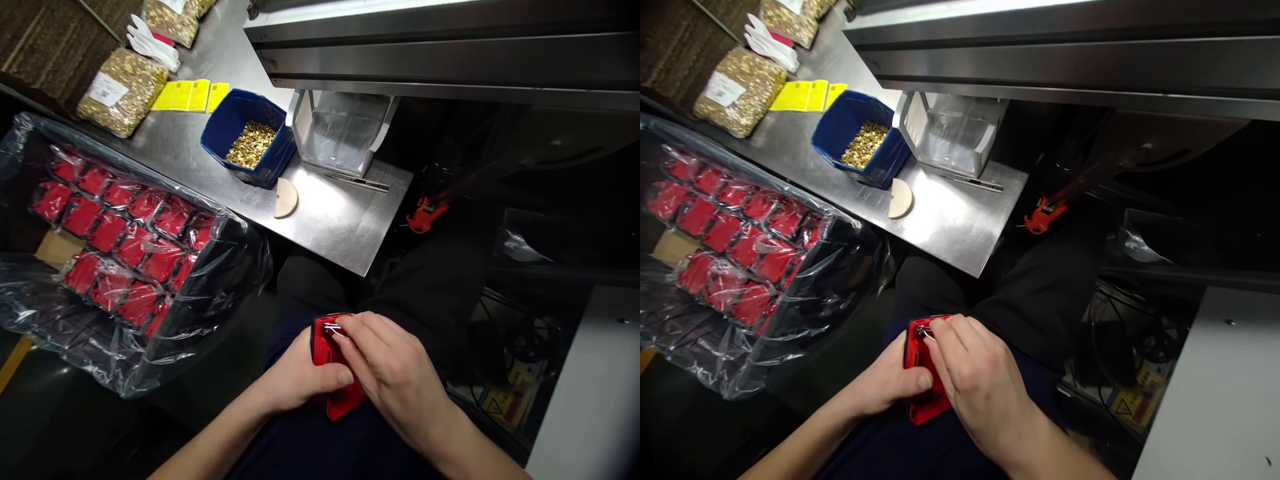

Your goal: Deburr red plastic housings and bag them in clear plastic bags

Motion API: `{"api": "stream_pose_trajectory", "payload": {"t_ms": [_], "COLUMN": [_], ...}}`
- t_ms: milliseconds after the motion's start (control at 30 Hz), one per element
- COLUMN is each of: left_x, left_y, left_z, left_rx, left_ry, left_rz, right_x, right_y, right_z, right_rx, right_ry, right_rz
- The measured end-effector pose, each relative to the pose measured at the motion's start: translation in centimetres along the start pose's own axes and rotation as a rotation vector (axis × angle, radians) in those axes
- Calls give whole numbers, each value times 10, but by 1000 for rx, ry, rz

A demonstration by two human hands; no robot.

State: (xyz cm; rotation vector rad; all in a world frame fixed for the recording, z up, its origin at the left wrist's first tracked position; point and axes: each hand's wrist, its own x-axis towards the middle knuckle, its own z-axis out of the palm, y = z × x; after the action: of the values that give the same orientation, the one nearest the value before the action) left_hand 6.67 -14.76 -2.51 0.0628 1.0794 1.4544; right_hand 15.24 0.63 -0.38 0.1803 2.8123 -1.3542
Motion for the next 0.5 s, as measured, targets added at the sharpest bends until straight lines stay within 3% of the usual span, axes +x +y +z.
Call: {"api": "stream_pose_trajectory", "payload": {"t_ms": [133,267,433,500], "left_x": [2,1,-2,-2], "left_y": [-2,-7,-16,-17], "left_z": [-3,-10,-16,-16], "left_rx": [20,-31,-136,-177], "left_ry": [-16,-30,8,17], "left_rz": [4,-6,-87,-91], "right_x": [4,14,42,54], "right_y": [2,15,67,91], "right_z": [-5,-14,-1,11], "right_rx": [-5,164,192,80], "right_ry": [-56,-65,241,262], "right_rz": [2,97,282,341]}}
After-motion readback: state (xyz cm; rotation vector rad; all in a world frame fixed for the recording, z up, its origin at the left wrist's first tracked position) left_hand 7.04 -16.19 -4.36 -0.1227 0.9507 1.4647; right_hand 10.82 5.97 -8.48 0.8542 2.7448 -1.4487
